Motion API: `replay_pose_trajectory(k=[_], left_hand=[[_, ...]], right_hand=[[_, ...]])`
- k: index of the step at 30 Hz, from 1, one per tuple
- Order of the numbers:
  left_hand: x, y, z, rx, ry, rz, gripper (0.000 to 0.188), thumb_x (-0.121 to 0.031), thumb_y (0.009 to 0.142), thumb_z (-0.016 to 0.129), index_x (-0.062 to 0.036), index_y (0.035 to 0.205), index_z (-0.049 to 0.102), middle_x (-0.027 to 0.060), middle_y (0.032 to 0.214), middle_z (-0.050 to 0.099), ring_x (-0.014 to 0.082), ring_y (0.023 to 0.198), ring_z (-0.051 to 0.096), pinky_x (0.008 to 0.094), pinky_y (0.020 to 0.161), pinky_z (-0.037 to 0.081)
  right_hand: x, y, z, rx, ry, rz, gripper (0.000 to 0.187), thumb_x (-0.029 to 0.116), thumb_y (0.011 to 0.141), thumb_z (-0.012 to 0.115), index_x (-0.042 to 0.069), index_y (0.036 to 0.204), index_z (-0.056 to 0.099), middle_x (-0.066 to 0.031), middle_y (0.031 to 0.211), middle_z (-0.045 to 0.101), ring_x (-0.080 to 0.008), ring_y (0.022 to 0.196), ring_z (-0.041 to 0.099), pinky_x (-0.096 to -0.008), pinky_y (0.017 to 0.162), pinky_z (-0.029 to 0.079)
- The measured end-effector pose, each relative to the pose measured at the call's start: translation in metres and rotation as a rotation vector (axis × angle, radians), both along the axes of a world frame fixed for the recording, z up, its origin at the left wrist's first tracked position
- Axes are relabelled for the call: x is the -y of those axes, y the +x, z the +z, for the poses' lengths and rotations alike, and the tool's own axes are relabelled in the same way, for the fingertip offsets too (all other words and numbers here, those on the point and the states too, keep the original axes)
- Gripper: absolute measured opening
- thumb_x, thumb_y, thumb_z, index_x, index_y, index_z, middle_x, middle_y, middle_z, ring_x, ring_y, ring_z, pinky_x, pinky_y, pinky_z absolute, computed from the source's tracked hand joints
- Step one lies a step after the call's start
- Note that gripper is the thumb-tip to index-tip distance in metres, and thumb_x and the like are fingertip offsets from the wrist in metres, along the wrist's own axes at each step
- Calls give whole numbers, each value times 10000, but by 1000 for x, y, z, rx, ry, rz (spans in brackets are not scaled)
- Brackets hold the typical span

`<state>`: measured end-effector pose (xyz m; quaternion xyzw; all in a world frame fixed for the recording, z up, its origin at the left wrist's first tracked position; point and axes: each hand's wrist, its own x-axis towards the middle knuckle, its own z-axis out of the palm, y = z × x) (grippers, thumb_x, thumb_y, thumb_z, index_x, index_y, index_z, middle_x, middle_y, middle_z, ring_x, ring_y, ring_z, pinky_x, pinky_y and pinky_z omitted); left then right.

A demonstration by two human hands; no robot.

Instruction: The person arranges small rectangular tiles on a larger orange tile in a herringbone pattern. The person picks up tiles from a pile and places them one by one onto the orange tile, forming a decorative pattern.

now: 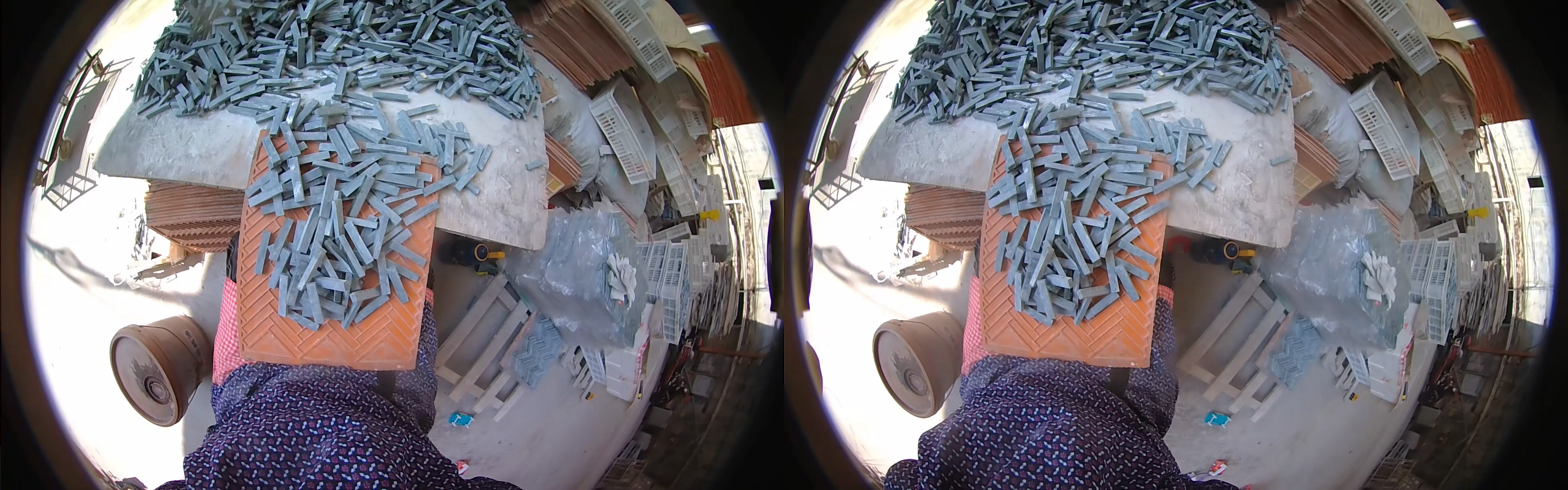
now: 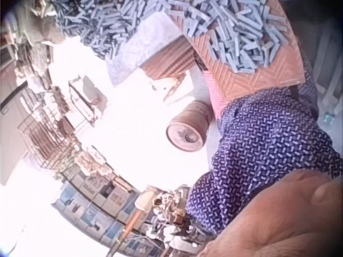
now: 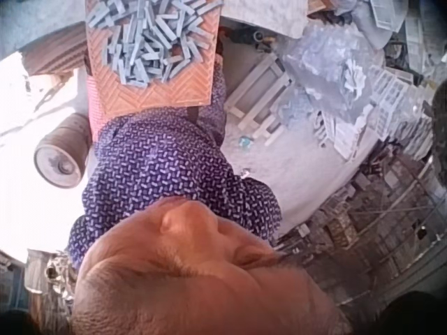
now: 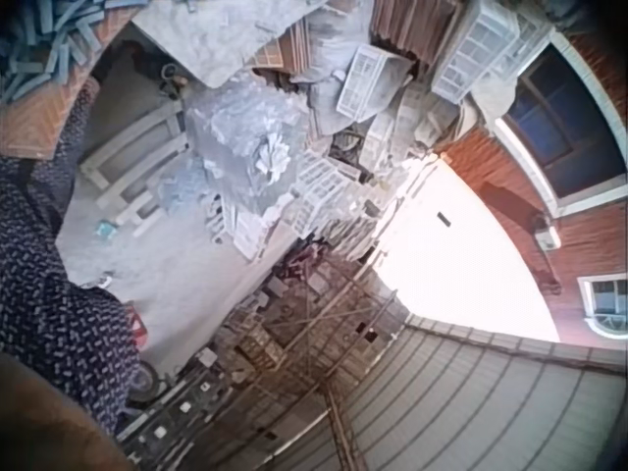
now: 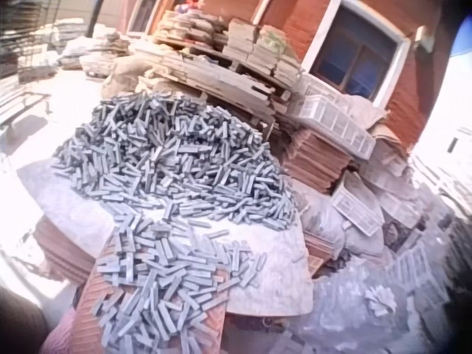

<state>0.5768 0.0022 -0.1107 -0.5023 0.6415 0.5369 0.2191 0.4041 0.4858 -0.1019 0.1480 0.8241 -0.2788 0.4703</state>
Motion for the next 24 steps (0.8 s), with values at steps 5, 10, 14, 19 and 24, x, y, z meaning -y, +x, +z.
replay_pose_trajectory(k=[5,10,14,19,24], left_hand=[[-5,17,3,49,24,-27,201,-183,809,551,12,833,594,205,795,599,326,810,594,385,727,468],[-6,24,3,92,73,-96,217,-193,801,553,16,783,606,218,749,604,346,780,602,400,705,477],[6,10,6,139,134,-310,236,-202,795,554,19,743,617,228,712,608,362,756,609,413,687,485],[67,-56,1,67,-660,-974,228,-201,783,552,17,756,611,231,723,617,376,741,608,437,672,490],[-11,-234,138,-809,-859,-545,335,-68,767,595,-24,1092,528,168,1082,541,350,987,523,402,823,437]], right_hand=[[-3,1,-3,26,-1,31,225,268,783,578,60,857,621,-128,837,652,-318,774,623,-410,694,480],[-6,-6,1,91,12,141,231,275,795,568,59,858,621,-126,843,658,-315,776,626,-407,696,479],[-8,-32,23,394,43,585,236,281,805,561,59,859,620,-124,847,662,-312,777,628,-406,697,479],[5,-154,92,-302,120,763,214,242,823,535,65,912,615,-180,856,630,-375,785,595,-436,681,470],[133,-202,135,-1197,-299,247,311,167,773,666,59,1053,584,-132,935,584,-277,773,590,-374,655,493]])
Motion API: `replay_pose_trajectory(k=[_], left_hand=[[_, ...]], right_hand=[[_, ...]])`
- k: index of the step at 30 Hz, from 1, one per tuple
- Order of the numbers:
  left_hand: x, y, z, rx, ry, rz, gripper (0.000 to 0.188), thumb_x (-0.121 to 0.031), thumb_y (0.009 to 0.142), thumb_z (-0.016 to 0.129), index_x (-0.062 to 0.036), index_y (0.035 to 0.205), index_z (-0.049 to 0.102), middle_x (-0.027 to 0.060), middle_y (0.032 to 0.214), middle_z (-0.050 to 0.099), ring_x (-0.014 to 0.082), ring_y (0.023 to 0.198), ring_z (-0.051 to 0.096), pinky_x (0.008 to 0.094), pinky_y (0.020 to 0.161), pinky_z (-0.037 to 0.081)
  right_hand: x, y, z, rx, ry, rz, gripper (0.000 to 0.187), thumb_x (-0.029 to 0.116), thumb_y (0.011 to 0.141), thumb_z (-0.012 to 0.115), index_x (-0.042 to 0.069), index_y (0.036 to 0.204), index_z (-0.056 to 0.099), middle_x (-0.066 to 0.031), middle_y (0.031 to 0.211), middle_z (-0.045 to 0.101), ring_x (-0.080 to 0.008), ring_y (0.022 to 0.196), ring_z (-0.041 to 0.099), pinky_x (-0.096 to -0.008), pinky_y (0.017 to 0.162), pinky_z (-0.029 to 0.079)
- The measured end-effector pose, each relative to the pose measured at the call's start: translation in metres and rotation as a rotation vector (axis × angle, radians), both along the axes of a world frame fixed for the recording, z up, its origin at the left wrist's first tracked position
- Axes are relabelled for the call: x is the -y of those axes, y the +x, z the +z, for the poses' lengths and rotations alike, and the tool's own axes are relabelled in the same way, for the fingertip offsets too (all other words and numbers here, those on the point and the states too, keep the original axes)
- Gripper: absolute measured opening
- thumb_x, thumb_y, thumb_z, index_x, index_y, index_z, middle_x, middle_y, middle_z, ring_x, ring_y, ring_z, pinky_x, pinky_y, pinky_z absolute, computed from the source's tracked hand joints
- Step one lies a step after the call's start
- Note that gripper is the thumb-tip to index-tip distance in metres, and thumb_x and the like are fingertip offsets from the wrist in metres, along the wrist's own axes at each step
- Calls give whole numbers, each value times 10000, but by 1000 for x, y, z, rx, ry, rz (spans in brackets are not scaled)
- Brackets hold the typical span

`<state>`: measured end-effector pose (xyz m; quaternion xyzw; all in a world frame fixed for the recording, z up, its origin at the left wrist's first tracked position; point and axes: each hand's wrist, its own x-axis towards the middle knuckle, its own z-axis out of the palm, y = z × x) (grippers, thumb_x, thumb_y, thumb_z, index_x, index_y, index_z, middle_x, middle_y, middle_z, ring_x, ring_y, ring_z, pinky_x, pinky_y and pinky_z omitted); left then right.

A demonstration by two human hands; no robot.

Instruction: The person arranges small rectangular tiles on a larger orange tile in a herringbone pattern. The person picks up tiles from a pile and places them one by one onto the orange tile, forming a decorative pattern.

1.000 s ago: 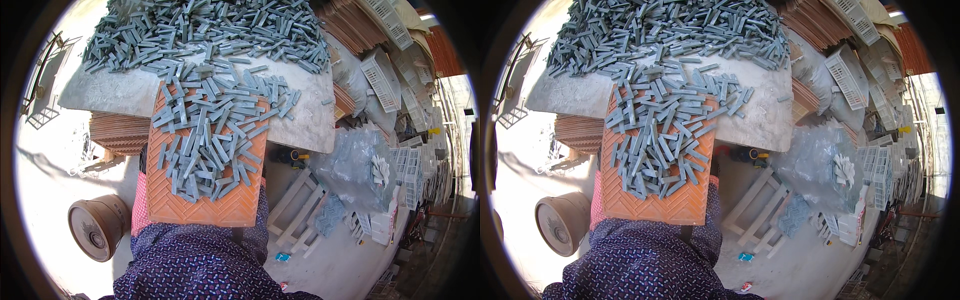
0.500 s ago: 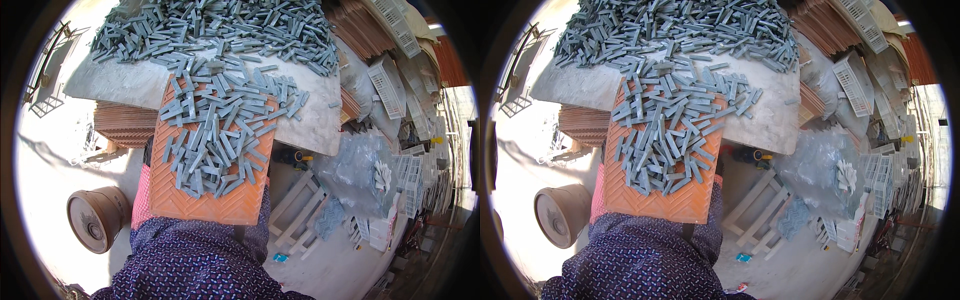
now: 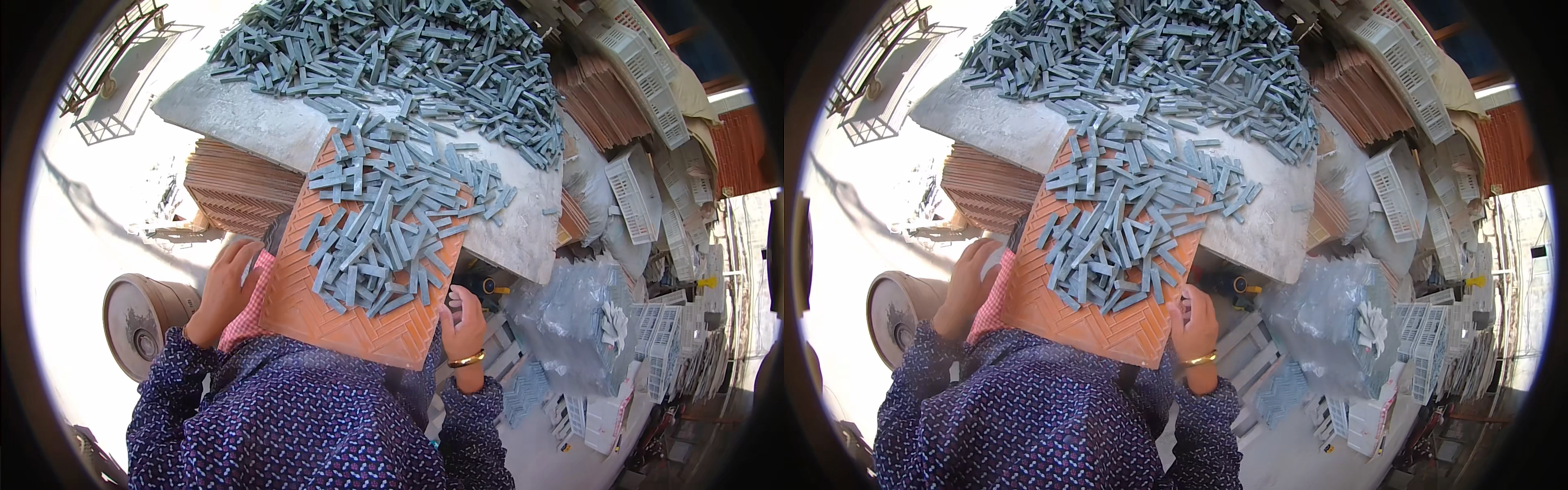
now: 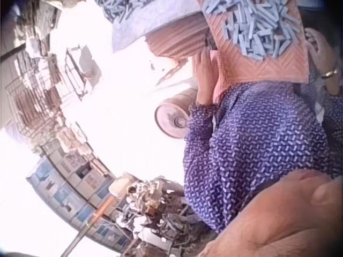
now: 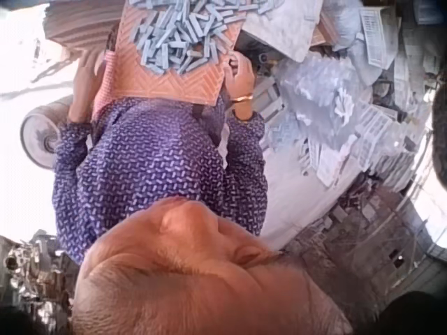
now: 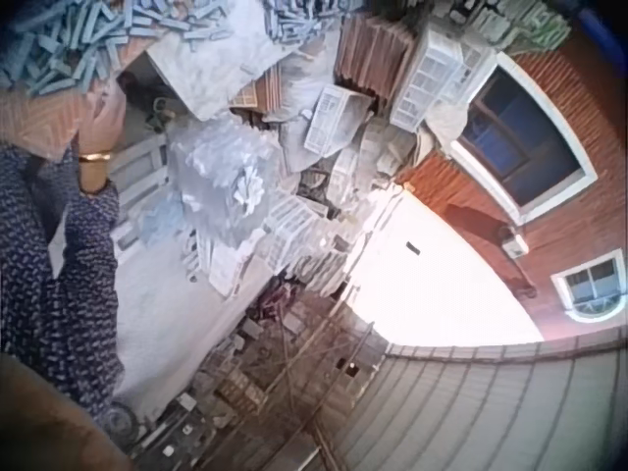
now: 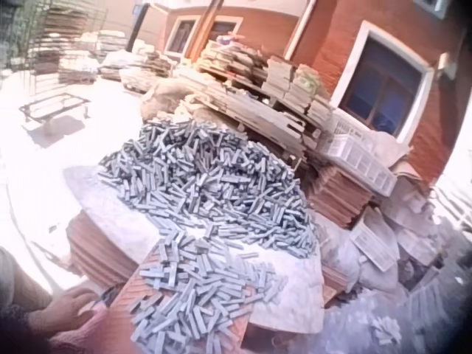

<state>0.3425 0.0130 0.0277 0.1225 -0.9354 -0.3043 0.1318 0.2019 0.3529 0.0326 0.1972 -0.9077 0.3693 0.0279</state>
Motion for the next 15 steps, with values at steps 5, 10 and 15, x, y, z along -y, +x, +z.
replay_pose_trajectory(k=[5,10,15], left_hand=[[-75,-56,-14,12,-218,-549,675,-329,745,678,-255,1348,385,93,1432,298,339,1352,191,564,1056,183],[-73,-98,-19,-72,-258,-525,671,-325,796,628,-204,1382,326,122,1416,316,309,1350,209,579,1042,166],[-66,-163,-19,-186,-365,-287,570,-328,833,582,-183,1346,378,109,1352,401,284,1285,319,563,1010,244]], right_hand=[[77,-6,-8,-589,347,282,556,224,708,725,79,1209,533,-124,1064,509,-243,844,570,-324,641,498],[94,-53,-27,-511,100,301,495,170,716,711,101,1179,553,-87,870,469,-234,739,551,-328,559,468],[120,-122,-25,-293,20,140,399,203,770,669,51,1119,548,-133,1007,546,-332,890,558,-403,764,460]])
